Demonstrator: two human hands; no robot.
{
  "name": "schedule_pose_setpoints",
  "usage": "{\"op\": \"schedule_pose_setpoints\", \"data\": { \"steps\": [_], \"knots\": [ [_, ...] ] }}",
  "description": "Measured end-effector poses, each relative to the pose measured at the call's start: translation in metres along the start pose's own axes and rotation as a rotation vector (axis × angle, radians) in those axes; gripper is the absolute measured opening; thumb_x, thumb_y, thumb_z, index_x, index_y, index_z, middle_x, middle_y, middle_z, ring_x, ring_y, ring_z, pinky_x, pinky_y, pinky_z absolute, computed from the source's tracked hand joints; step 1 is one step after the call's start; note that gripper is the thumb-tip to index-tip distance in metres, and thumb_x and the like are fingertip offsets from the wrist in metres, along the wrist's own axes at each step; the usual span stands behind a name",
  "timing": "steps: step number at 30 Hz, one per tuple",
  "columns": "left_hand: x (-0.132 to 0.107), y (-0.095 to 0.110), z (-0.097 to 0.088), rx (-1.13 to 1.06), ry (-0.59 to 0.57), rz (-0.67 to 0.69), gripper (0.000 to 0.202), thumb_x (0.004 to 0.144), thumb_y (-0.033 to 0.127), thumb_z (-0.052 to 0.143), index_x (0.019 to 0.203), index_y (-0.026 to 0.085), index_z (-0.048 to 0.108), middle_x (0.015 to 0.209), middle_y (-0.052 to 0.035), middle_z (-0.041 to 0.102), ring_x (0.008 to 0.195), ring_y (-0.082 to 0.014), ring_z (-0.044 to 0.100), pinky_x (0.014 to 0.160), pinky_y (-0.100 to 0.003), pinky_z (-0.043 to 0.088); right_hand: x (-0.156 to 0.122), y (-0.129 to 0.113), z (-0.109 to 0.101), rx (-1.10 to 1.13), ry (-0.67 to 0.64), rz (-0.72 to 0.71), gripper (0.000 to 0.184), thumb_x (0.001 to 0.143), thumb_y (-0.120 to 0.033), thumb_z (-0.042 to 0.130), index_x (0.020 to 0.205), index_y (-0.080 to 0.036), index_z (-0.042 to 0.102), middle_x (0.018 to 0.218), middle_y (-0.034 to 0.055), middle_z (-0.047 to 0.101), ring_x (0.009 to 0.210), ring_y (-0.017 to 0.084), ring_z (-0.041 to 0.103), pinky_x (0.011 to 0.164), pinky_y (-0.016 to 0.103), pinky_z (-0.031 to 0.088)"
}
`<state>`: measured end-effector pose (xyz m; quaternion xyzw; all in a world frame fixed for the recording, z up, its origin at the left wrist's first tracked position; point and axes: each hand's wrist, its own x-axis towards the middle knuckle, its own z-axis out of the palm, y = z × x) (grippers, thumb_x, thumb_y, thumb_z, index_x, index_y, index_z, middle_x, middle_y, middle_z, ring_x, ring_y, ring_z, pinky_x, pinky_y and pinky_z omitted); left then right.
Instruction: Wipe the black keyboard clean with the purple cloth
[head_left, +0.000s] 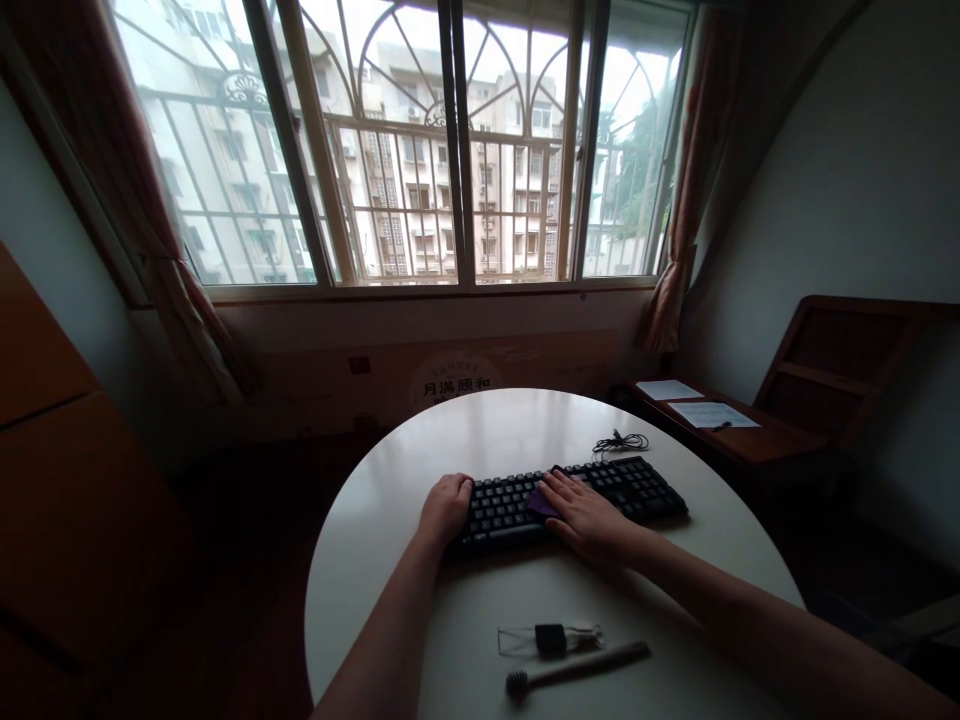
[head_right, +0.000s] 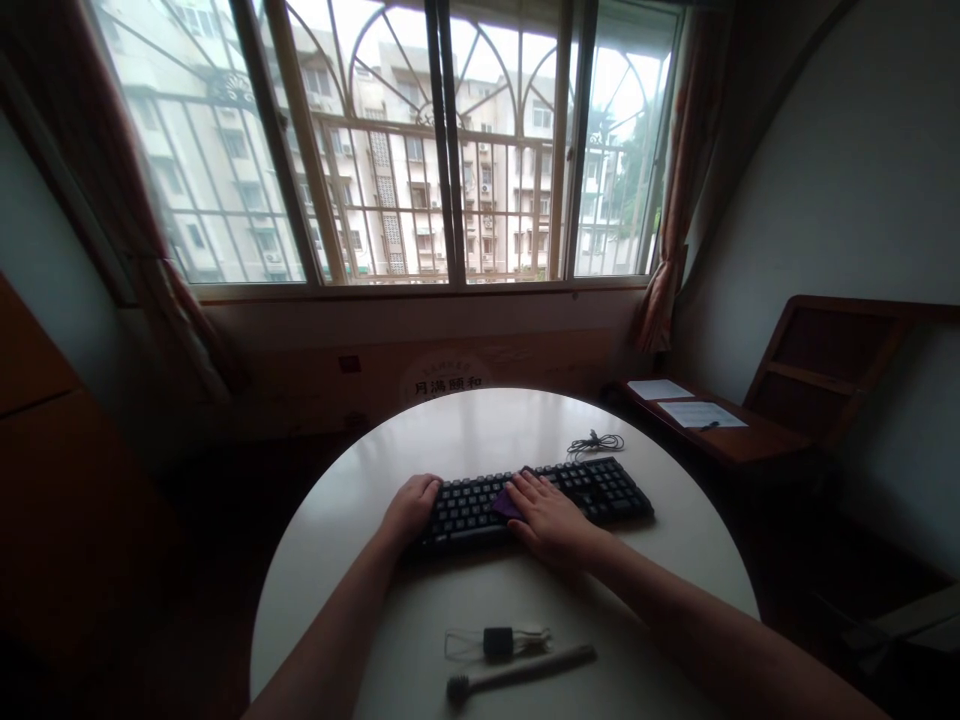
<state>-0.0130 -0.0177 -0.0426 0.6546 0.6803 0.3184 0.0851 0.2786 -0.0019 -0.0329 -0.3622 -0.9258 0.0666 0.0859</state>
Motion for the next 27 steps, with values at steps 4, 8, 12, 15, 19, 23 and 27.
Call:
{"op": "schedule_pose_setpoints", "data": {
  "steps": [4, 8, 12, 15, 19, 23, 27],
  "knots": [
    [0.0, -0.001, 0.001, -0.014, 0.0, 0.001, 0.039, 0.091, 0.033, 0.034, 0.097, 0.018, 0.069, 0.105, -0.0113, 0.067, 0.103, -0.024, 0.059, 0.096, -0.035, 0.042, 0.008, -0.007, -0.001, 0.024, -0.003, -0.027, 0.066, 0.1, -0.051, 0.028, 0.153, -0.012, 0.028, 0.159, 0.0114, 0.021, 0.148, 0.027, 0.013, 0.121, 0.045, 0.01],
    [0.0, -0.001, 0.001, -0.031, 0.003, -0.006, 0.039, 0.09, 0.032, 0.033, 0.097, 0.018, 0.068, 0.106, -0.0114, 0.067, 0.104, -0.0241, 0.058, 0.097, -0.036, 0.042, 0.022, -0.02, 0.0, 0.054, -0.012, -0.054, 0.059, 0.101, -0.043, 0.029, 0.152, -0.013, 0.032, 0.158, 0.0107, 0.024, 0.148, 0.027, 0.017, 0.121, 0.046, 0.012],
    [0.0, 0.0, 0.0, -0.045, 0.015, -0.013, 0.038, 0.089, 0.031, 0.033, 0.094, 0.018, 0.068, 0.103, -0.0106, 0.068, 0.103, -0.0237, 0.059, 0.096, -0.035, 0.042, 0.029, -0.029, 0.002, 0.065, 0.027, -0.037, 0.057, 0.101, -0.04, 0.029, 0.15, -0.012, 0.037, 0.156, 0.0113, 0.029, 0.147, 0.028, 0.02, 0.12, 0.047, 0.015],
    [0.0, 0.0, -0.001, -0.054, 0.029, -0.024, 0.037, 0.088, 0.031, 0.033, 0.092, 0.019, 0.068, 0.102, -0.0104, 0.068, 0.101, -0.0236, 0.06, 0.095, -0.036, 0.043, 0.029, -0.032, 0.002, 0.109, 0.059, -0.025, 0.054, 0.101, -0.037, 0.029, 0.148, -0.013, 0.041, 0.154, 0.0108, 0.033, 0.146, 0.026, 0.024, 0.12, 0.046, 0.017],
    [-0.001, 0.001, -0.001, -0.071, 0.039, -0.054, 0.038, 0.088, 0.033, 0.033, 0.09, 0.019, 0.068, 0.1, -0.0103, 0.068, 0.099, -0.0239, 0.061, 0.092, -0.035, 0.044, 0.026, -0.036, -0.002, 0.218, 0.07, -0.056, 0.05, 0.101, -0.032, 0.03, 0.143, -0.014, 0.049, 0.15, 0.0109, 0.041, 0.144, 0.025, 0.03, 0.119, 0.046, 0.02],
    [0.0, 0.003, -0.003, -0.09, 0.041, -0.073, 0.037, 0.087, 0.035, 0.035, 0.09, 0.02, 0.068, 0.101, -0.0101, 0.069, 0.1, -0.0242, 0.061, 0.093, -0.036, 0.044, 0.01, -0.042, -0.017, 0.453, 0.027, -0.212, 0.049, 0.103, -0.036, 0.027, 0.141, -0.018, 0.051, 0.147, 0.0089, 0.047, 0.141, 0.023, 0.035, 0.119, 0.043, 0.022],
    [0.001, 0.005, -0.008, -0.215, 0.075, -0.12, 0.031, 0.083, 0.039, 0.044, 0.084, 0.021, 0.07, 0.098, -0.0089, 0.071, 0.1, -0.026, 0.061, 0.095, -0.037, 0.044, -0.008, -0.042, -0.032, 0.806, -0.022, -0.312, 0.053, 0.102, -0.049, 0.028, 0.132, -0.019, 0.061, 0.13, 0.0089, 0.063, 0.127, 0.023, 0.053, 0.111, 0.039, 0.036]
  ]
}}
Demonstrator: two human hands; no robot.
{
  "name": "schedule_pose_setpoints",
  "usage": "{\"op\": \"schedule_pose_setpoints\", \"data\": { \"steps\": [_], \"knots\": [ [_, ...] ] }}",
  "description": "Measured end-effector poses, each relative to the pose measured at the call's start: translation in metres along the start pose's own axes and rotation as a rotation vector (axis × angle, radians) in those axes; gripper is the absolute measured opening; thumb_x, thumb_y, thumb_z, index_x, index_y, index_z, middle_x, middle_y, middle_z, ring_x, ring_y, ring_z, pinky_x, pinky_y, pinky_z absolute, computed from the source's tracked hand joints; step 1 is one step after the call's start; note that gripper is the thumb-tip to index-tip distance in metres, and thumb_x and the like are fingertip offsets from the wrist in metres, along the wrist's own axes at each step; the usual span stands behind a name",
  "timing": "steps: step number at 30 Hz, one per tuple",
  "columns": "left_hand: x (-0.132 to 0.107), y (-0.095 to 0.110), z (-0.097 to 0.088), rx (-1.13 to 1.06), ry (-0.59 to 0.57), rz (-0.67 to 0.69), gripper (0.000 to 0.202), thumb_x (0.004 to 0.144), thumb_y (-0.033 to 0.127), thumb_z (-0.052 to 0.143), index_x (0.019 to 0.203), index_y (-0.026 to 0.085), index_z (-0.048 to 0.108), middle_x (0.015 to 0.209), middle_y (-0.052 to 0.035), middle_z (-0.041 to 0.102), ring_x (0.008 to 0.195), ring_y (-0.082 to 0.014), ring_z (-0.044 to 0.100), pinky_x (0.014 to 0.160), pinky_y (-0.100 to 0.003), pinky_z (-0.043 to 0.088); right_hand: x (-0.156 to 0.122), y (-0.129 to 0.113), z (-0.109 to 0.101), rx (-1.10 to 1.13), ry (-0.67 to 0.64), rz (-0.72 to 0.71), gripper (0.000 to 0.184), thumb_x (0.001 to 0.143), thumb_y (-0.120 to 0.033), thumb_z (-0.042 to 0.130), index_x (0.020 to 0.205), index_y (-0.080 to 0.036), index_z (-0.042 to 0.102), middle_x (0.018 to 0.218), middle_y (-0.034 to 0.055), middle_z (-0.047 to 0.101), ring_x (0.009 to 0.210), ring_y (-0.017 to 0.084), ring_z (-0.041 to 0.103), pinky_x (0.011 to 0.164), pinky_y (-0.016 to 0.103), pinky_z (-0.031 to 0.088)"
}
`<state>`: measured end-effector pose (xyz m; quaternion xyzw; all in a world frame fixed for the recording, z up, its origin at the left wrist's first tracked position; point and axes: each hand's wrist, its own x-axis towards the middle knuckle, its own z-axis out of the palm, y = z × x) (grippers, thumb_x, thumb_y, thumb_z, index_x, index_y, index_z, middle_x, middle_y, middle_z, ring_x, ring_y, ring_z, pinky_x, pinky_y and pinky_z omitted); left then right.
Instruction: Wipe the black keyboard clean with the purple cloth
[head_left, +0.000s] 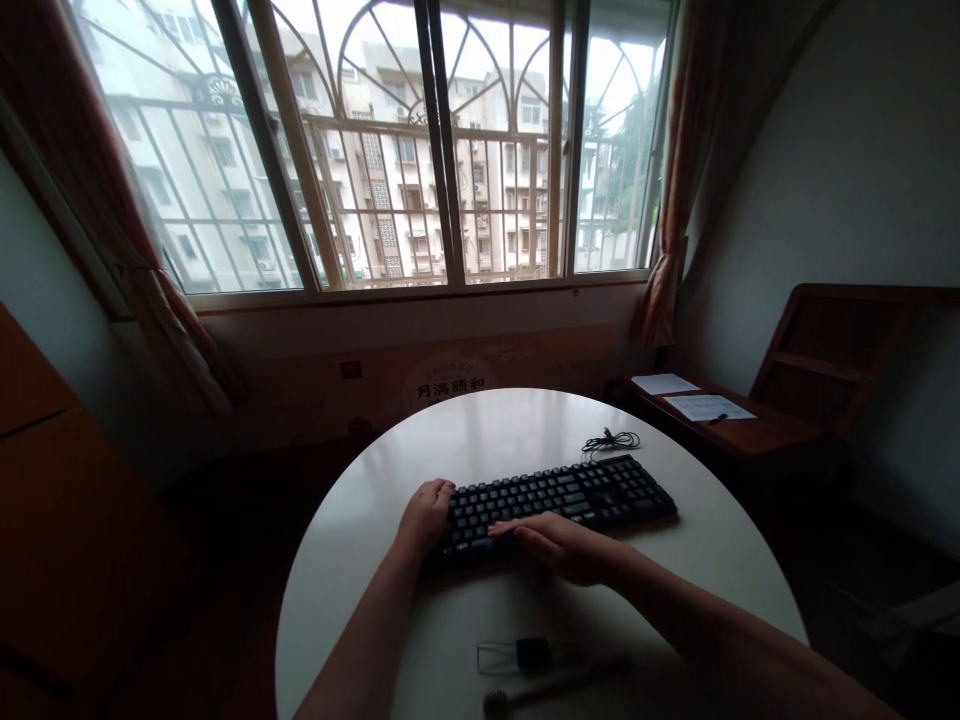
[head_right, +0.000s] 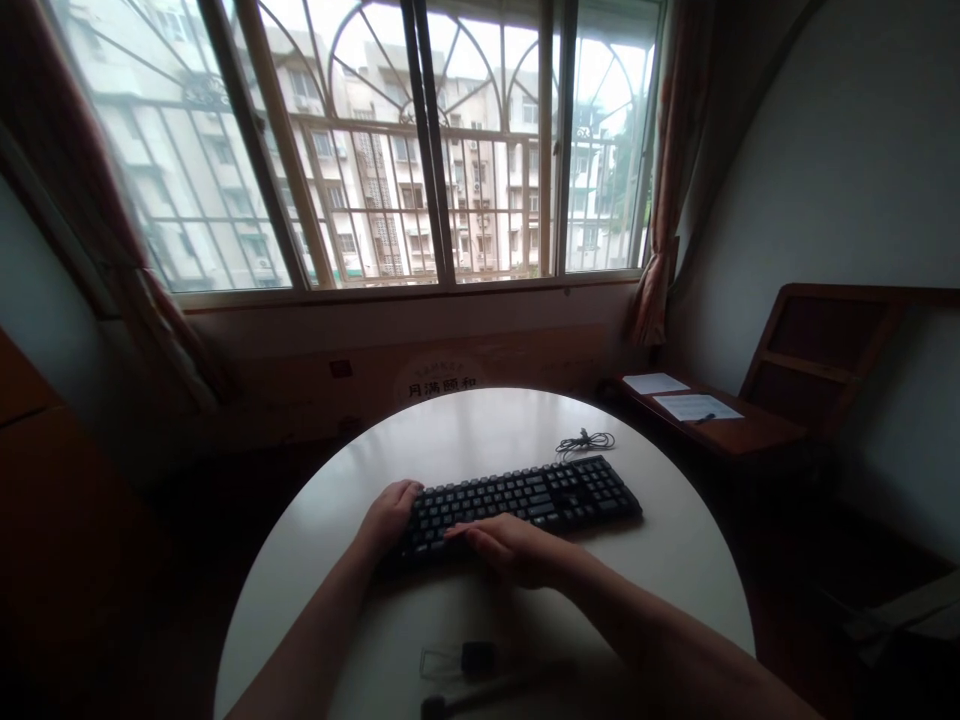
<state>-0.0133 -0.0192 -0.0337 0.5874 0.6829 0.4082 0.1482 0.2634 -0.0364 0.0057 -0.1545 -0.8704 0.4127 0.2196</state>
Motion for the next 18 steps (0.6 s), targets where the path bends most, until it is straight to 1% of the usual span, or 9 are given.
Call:
{"op": "schedule_pose_setpoints", "data": {
  "steps": [2, 4, 5, 7, 9, 11, 13, 15, 18],
  "knots": [
    [0.002, 0.0, -0.003, -0.108, 0.042, -0.046, 0.027, 0.081, 0.037, 0.049, 0.081, 0.021, 0.071, 0.097, -0.0081, 0.071, 0.102, -0.0268, 0.061, 0.098, -0.039, 0.042, -0.004, 0.002, -0.006, 0.189, 0.106, 0.043, 0.061, 0.1, -0.057, 0.029, 0.119, -0.015, 0.069, 0.104, 0.0091, 0.073, 0.105, 0.024, 0.066, 0.1, 0.039, 0.048],
    [0.005, -0.002, -0.006, -0.177, 0.088, -0.087, 0.028, 0.081, 0.036, 0.048, 0.081, 0.021, 0.072, 0.101, -0.0079, 0.071, 0.107, -0.0268, 0.06, 0.102, -0.04, 0.04, -0.005, 0.011, -0.014, 0.373, 0.312, 0.127, 0.063, 0.095, -0.063, 0.039, 0.105, -0.011, 0.073, 0.08, 0.0067, 0.073, 0.083, 0.023, 0.069, 0.084, 0.037, 0.055],
    [0.007, -0.004, -0.008, -0.202, 0.11, -0.106, 0.031, 0.083, 0.037, 0.046, 0.083, 0.02, 0.072, 0.103, -0.0081, 0.071, 0.109, -0.0264, 0.059, 0.103, -0.04, 0.039, -0.004, 0.017, -0.019, 0.469, 0.438, 0.173, 0.06, 0.092, -0.063, 0.045, 0.1, -0.011, 0.073, 0.073, 0.0053, 0.071, 0.077, 0.022, 0.068, 0.078, 0.035, 0.057],
    [0.01, -0.008, -0.012, -0.275, 0.165, -0.16, 0.037, 0.086, 0.039, 0.042, 0.087, 0.018, 0.072, 0.107, -0.0093, 0.071, 0.111, -0.0257, 0.059, 0.102, -0.04, 0.041, -0.001, 0.027, -0.027, 0.672, 0.669, 0.262, 0.049, 0.09, -0.057, 0.054, 0.098, -0.012, 0.071, 0.072, 0.004, 0.07, 0.075, 0.022, 0.068, 0.073, 0.032, 0.058],
    [0.012, -0.011, -0.017, -0.355, 0.228, -0.23, 0.044, 0.089, 0.042, 0.036, 0.091, 0.016, 0.071, 0.108, -0.0114, 0.071, 0.108, -0.0256, 0.062, 0.096, -0.04, 0.045, 0.002, 0.033, -0.034, 0.872, 0.817, 0.353, 0.04, 0.094, -0.049, 0.051, 0.101, -0.013, 0.068, 0.076, 0.0046, 0.072, 0.079, 0.022, 0.069, 0.073, 0.033, 0.059],
    [0.013, -0.014, -0.022, -0.432, 0.293, -0.306, 0.051, 0.09, 0.046, 0.031, 0.096, 0.014, 0.07, 0.109, -0.0138, 0.071, 0.103, -0.0261, 0.064, 0.088, -0.041, 0.05, 0.005, 0.034, -0.04, 1.027, 0.873, 0.425, 0.038, 0.097, -0.043, 0.044, 0.103, -0.013, 0.066, 0.08, 0.0063, 0.073, 0.081, 0.023, 0.07, 0.075, 0.035, 0.06],
    [0.013, -0.016, -0.027, -0.501, 0.349, -0.37, 0.055, 0.09, 0.049, 0.027, 0.099, 0.013, 0.068, 0.108, -0.015, 0.07, 0.101, -0.0261, 0.066, 0.082, -0.041, 0.051, 0.006, 0.035, -0.043, 1.121, 0.898, 0.449, 0.038, 0.098, -0.041, 0.04, 0.104, -0.014, 0.065, 0.084, 0.0073, 0.074, 0.084, 0.023, 0.071, 0.077, 0.037, 0.06],
    [0.013, -0.018, -0.03, -0.564, 0.394, -0.419, 0.056, 0.09, 0.049, 0.025, 0.1, 0.013, 0.067, 0.107, -0.0152, 0.07, 0.099, -0.025, 0.067, 0.079, -0.039, 0.052, 0.005, 0.037, -0.045, 1.172, 0.896, 0.436, 0.037, 0.099, -0.041, 0.037, 0.105, -0.015, 0.063, 0.087, 0.0074, 0.074, 0.086, 0.023, 0.071, 0.08, 0.039, 0.059],
    [0.013, -0.022, -0.033, -0.633, 0.454, -0.468, 0.054, 0.088, 0.047, 0.022, 0.097, 0.015, 0.065, 0.102, -0.0141, 0.071, 0.095, -0.0227, 0.068, 0.075, -0.036, 0.054, 0.004, 0.042, -0.046, 1.202, 0.847, 0.412, 0.038, 0.099, -0.043, 0.033, 0.104, -0.018, 0.061, 0.095, 0.0072, 0.074, 0.092, 0.023, 0.071, 0.084, 0.042, 0.058]
  ]
}}
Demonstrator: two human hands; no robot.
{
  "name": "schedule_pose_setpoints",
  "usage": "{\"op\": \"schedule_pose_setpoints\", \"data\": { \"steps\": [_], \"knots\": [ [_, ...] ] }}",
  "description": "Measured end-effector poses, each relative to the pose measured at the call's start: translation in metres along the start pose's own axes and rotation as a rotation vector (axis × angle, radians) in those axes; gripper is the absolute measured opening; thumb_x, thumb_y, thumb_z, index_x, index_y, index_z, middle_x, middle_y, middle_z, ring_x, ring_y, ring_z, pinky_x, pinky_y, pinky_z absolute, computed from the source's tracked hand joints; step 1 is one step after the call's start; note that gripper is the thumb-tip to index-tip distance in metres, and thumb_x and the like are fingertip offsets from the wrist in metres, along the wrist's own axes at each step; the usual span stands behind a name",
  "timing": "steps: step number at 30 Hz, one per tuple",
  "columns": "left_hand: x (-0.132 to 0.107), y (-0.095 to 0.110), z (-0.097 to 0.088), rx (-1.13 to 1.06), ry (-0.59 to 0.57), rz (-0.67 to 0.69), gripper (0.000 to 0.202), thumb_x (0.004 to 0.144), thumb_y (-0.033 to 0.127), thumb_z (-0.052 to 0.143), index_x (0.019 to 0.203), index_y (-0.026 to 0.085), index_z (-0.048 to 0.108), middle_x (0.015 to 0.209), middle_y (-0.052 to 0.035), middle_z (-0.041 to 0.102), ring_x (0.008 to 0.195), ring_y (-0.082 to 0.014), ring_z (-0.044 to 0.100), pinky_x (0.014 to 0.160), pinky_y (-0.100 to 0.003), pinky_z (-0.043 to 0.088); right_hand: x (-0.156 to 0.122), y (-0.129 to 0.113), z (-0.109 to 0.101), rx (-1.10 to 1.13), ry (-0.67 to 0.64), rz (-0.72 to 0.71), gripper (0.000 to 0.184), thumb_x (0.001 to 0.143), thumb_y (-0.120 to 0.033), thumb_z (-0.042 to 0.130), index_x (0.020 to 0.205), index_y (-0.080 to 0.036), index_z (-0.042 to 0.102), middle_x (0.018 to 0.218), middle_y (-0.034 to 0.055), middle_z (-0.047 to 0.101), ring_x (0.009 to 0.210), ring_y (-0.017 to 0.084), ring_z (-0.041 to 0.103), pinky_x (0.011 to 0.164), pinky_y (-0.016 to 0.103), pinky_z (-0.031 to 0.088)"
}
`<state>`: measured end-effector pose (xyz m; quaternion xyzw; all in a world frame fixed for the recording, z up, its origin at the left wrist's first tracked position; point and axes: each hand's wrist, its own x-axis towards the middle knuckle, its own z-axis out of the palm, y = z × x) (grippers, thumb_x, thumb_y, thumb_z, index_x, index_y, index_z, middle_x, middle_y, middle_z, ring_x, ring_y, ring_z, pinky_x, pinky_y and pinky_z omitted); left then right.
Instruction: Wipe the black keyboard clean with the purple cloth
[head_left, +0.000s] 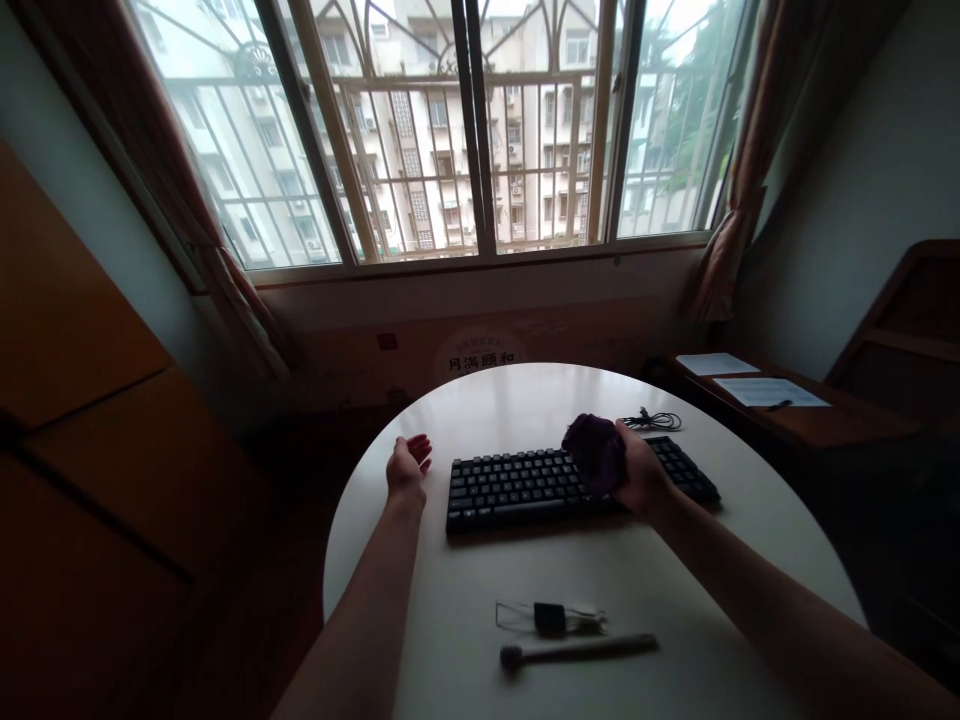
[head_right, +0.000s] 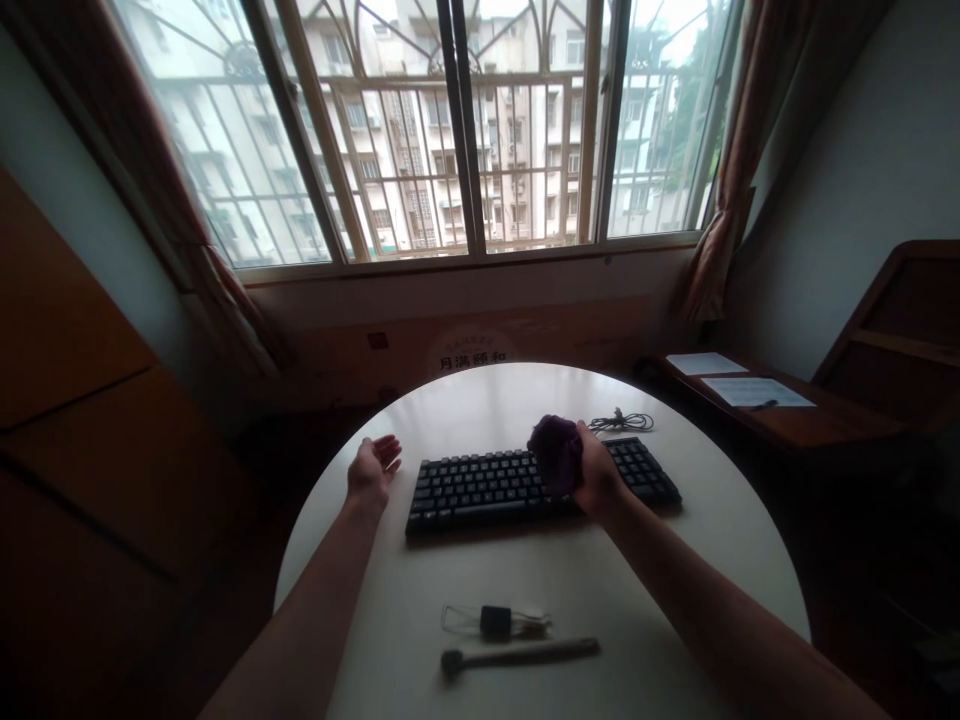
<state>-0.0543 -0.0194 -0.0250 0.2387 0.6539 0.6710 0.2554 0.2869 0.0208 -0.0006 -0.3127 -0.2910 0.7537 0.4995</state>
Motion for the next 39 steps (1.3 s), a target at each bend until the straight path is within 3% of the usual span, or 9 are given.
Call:
{"op": "schedule_pose_setpoints", "data": {
  "steps": [6, 14, 21, 28, 39],
  "knots": [
    [0.0, 0.001, -0.002, -0.028, 0.076, 0.015, 0.036, 0.078, 0.036, 0.032, 0.089, 0.017, 0.061, 0.094, -0.0112, 0.068, 0.085, -0.02, 0.067, 0.069, -0.031, 0.054, 0.005, 0.0, -0.006, 0.043, -0.004, 0.005, 0.04, 0.099, -0.042, 0.026, 0.104, -0.02, 0.06, 0.098, 0.0074, 0.074, 0.094, 0.024, 0.07, 0.085, 0.047, 0.056],
    [-0.007, 0.002, 0.002, 0.07, 0.1, 0.213, 0.018, 0.059, 0.02, 0.044, 0.07, 0.019, 0.057, 0.073, -0.0029, 0.061, 0.071, -0.017, 0.059, 0.062, -0.027, 0.048, 0.007, -0.004, -0.007, 0.191, 0.115, -0.152, 0.039, 0.099, -0.042, 0.031, 0.103, -0.02, 0.062, 0.088, 0.0046, 0.074, 0.082, 0.021, 0.071, 0.081, 0.043, 0.059],
    [-0.019, 0.008, 0.003, 0.189, -0.025, 0.379, 0.009, 0.057, 0.018, 0.045, 0.059, 0.021, 0.052, 0.054, 0.0021, 0.05, 0.056, -0.0152, 0.049, 0.055, -0.027, 0.04, 0.006, -0.006, -0.007, 0.169, 0.174, -0.26, 0.036, 0.099, -0.041, 0.036, 0.102, -0.017, 0.063, 0.081, 0.0025, 0.073, 0.073, 0.018, 0.07, 0.075, 0.035, 0.061],
    [-0.023, 0.008, 0.001, 0.225, -0.079, 0.416, 0.008, 0.055, 0.018, 0.043, 0.056, 0.022, 0.05, 0.053, 0.0018, 0.049, 0.055, -0.0156, 0.048, 0.053, -0.026, 0.038, 0.015, 0.002, -0.02, -0.038, 0.333, -0.437, 0.036, 0.093, -0.048, 0.054, 0.106, -0.017, 0.066, 0.091, -0.0001, 0.073, 0.088, 0.013, 0.069, 0.082, 0.023, 0.059],
    [-0.026, 0.012, 0.002, 0.288, -0.053, 0.416, 0.012, 0.059, 0.019, 0.046, 0.06, 0.021, 0.058, 0.055, 0.0008, 0.055, 0.055, -0.0167, 0.051, 0.054, -0.027, 0.039, 0.009, -0.018, -0.016, 0.117, 0.314, -0.273, 0.038, 0.099, -0.046, 0.04, 0.098, -0.018, 0.065, 0.075, 0.0017, 0.072, 0.073, 0.018, 0.071, 0.073, 0.032, 0.062]
  ]
}}
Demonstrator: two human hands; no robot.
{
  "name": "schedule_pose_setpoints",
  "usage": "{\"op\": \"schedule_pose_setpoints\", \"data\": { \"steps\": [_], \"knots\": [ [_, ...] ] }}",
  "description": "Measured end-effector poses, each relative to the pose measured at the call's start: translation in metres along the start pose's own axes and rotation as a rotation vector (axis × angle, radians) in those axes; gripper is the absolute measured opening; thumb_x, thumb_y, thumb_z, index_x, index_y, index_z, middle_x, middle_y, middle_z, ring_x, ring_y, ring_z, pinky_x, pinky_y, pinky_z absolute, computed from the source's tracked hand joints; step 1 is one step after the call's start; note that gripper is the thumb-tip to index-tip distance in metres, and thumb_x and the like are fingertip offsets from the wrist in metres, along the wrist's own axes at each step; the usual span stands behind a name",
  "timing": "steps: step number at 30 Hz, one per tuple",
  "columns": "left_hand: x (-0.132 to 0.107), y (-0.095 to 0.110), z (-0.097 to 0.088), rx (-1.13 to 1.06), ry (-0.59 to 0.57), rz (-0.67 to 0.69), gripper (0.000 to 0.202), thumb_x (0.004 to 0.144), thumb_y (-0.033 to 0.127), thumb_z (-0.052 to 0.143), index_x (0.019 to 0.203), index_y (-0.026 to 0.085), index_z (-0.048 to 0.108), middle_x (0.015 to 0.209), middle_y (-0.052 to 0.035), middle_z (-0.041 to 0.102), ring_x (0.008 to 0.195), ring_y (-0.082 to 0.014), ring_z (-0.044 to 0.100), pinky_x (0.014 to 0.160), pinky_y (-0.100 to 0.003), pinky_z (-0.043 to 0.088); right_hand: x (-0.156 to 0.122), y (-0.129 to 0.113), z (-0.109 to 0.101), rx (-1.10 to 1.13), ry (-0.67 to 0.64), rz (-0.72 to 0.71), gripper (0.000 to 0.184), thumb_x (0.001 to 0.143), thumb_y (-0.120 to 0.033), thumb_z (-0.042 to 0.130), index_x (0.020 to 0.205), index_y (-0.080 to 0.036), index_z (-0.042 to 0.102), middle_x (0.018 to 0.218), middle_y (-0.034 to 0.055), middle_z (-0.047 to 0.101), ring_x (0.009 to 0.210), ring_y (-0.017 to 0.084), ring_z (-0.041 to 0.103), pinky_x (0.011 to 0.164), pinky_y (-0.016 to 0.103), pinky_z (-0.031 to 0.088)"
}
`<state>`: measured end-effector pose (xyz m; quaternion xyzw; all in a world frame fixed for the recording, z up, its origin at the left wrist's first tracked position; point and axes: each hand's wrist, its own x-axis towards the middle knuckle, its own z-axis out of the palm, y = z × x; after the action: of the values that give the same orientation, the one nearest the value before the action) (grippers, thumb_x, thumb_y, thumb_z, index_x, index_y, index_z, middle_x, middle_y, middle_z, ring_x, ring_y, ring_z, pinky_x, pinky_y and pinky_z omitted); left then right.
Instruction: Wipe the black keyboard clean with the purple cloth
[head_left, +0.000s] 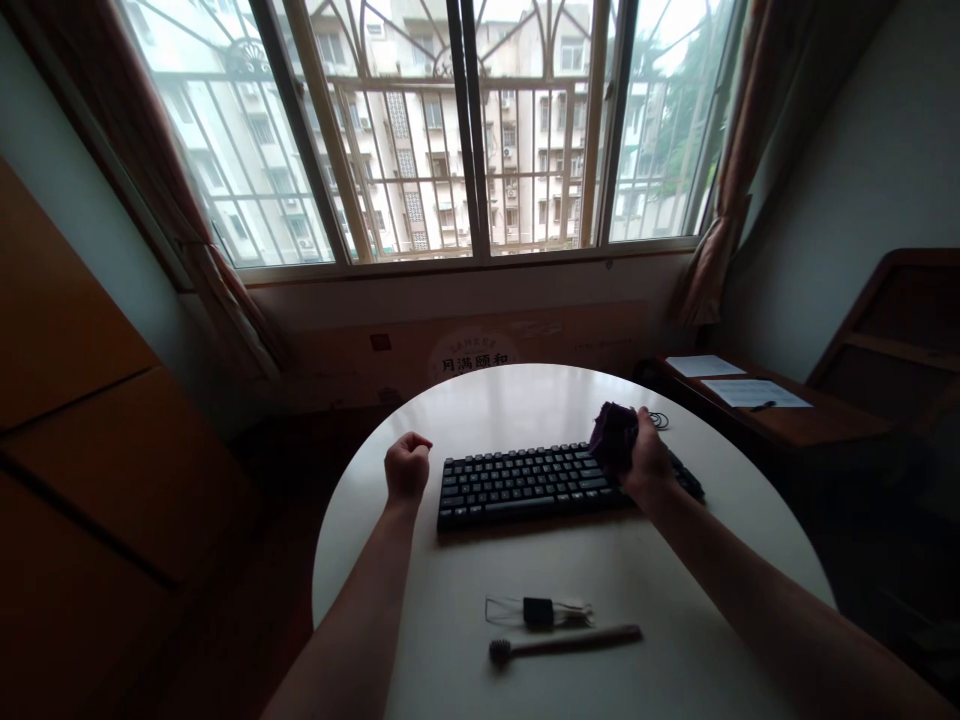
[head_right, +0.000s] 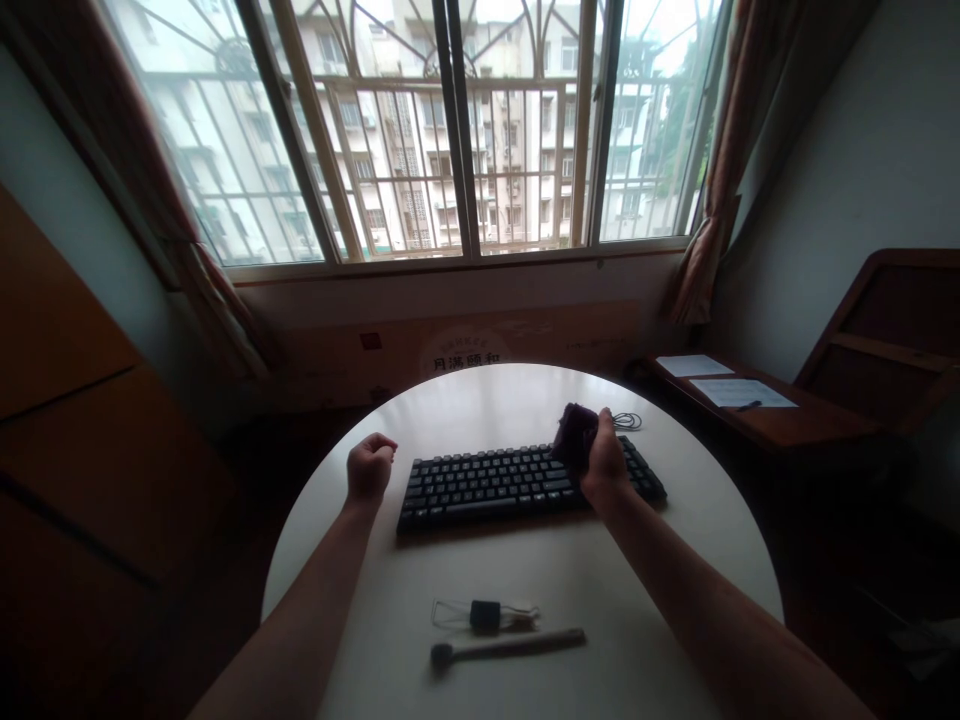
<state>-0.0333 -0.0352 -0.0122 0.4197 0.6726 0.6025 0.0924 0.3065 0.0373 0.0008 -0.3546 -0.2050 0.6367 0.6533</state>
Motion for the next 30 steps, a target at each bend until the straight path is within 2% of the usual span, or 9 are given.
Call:
{"op": "schedule_pose_setpoints", "data": {
  "steps": [4, 8, 12, 14, 17, 20, 22, 26, 30],
  "knots": [
    [-0.004, 0.007, 0.0, 0.159, -0.007, 0.076, 0.017, 0.065, 0.02, 0.045, 0.061, 0.022, 0.061, 0.058, 0.0007, 0.06, 0.061, -0.0187, 0.056, 0.061, -0.029, 0.041, -0.002, -0.01, 0.004, 0.071, 0.019, 0.089, 0.041, 0.1, -0.047, 0.035, 0.098, -0.019, 0.065, 0.074, 0.0012, 0.072, 0.067, 0.018, 0.07, 0.072, 0.034, 0.062],
    [-0.005, 0.01, 0.001, 0.206, -0.015, 0.091, 0.02, 0.068, 0.02, 0.043, 0.062, 0.022, 0.062, 0.062, -0.0001, 0.063, 0.065, -0.0197, 0.058, 0.063, -0.029, 0.042, 0.007, -0.011, 0.0, 0.131, 0.035, 0.055, 0.037, 0.097, -0.048, 0.039, 0.1, -0.02, 0.064, 0.08, -0.0003, 0.072, 0.069, 0.016, 0.07, 0.072, 0.033, 0.061],
    [-0.005, 0.011, 0.0, 0.21, -0.022, 0.073, 0.021, 0.071, 0.02, 0.043, 0.064, 0.022, 0.062, 0.066, -0.0001, 0.065, 0.069, -0.02, 0.06, 0.067, -0.029, 0.043, 0.018, -0.005, -0.006, 0.056, 0.006, 0.007, 0.016, 0.083, -0.028, 0.062, 0.096, -0.019, 0.062, 0.078, -0.0026, 0.07, 0.065, 0.013, 0.068, 0.066, 0.025, 0.06],
    [-0.005, 0.011, 0.0, 0.222, -0.031, 0.073, 0.021, 0.071, 0.02, 0.043, 0.065, 0.021, 0.063, 0.067, 0.0002, 0.065, 0.071, -0.0198, 0.061, 0.067, -0.029, 0.044, 0.02, -0.004, -0.007, 0.028, 0.01, -0.007, 0.016, 0.077, -0.019, 0.064, 0.093, -0.017, 0.062, 0.076, -0.0023, 0.069, 0.063, 0.013, 0.067, 0.062, 0.023, 0.059],
    [-0.006, 0.012, 0.001, 0.281, -0.064, 0.119, 0.022, 0.072, 0.019, 0.043, 0.066, 0.021, 0.063, 0.069, 0.0003, 0.066, 0.073, -0.0196, 0.062, 0.069, -0.029, 0.044, 0.02, -0.005, -0.005, 0.027, 0.018, -0.066, 0.016, 0.076, -0.017, 0.063, 0.091, -0.016, 0.064, 0.073, -0.0021, 0.069, 0.065, 0.013, 0.068, 0.061, 0.022, 0.059],
    [-0.011, 0.017, 0.005, 0.363, -0.198, 0.217, 0.021, 0.075, 0.02, 0.045, 0.072, 0.021, 0.066, 0.074, -0.0007, 0.068, 0.074, -0.0194, 0.062, 0.072, -0.03, 0.046, 0.018, -0.006, -0.004, -0.006, 0.024, -0.179, 0.021, 0.073, -0.018, 0.065, 0.094, -0.017, 0.066, 0.074, -0.0027, 0.07, 0.071, 0.014, 0.069, 0.063, 0.02, 0.058],
    [-0.018, 0.022, 0.01, 0.401, -0.322, 0.333, 0.021, 0.079, 0.024, 0.047, 0.08, 0.021, 0.068, 0.082, -0.0024, 0.069, 0.079, -0.0201, 0.063, 0.077, -0.032, 0.048, 0.017, -0.005, -0.004, -0.061, 0.029, -0.262, 0.025, 0.072, -0.021, 0.066, 0.096, -0.017, 0.067, 0.076, -0.0026, 0.071, 0.073, 0.015, 0.069, 0.063, 0.021, 0.058],
    [-0.037, 0.031, 0.022, 0.443, -0.543, 0.565, 0.023, 0.086, 0.033, 0.054, 0.1, 0.022, 0.069, 0.107, -0.0055, 0.068, 0.106, -0.0237, 0.059, 0.096, -0.037, 0.046, 0.021, 0.0, -0.008, -0.138, -0.005, -0.34, 0.032, 0.073, -0.028, 0.066, 0.102, -0.017, 0.067, 0.084, 0.0001, 0.073, 0.079, 0.019, 0.07, 0.067, 0.027, 0.059],
    [-0.05, 0.033, 0.03, 0.587, -0.681, 0.606, 0.044, 0.084, 0.042, 0.063, 0.124, 0.024, 0.062, 0.136, -0.0086, 0.055, 0.129, -0.0288, 0.046, 0.111, -0.045, 0.035, 0.03, 0.006, -0.013, -0.232, -0.05, -0.365, 0.034, 0.076, -0.033, 0.063, 0.104, -0.016, 0.067, 0.088, 0.0031, 0.073, 0.08, 0.021, 0.07, 0.071, 0.031, 0.059]
  ]
}}
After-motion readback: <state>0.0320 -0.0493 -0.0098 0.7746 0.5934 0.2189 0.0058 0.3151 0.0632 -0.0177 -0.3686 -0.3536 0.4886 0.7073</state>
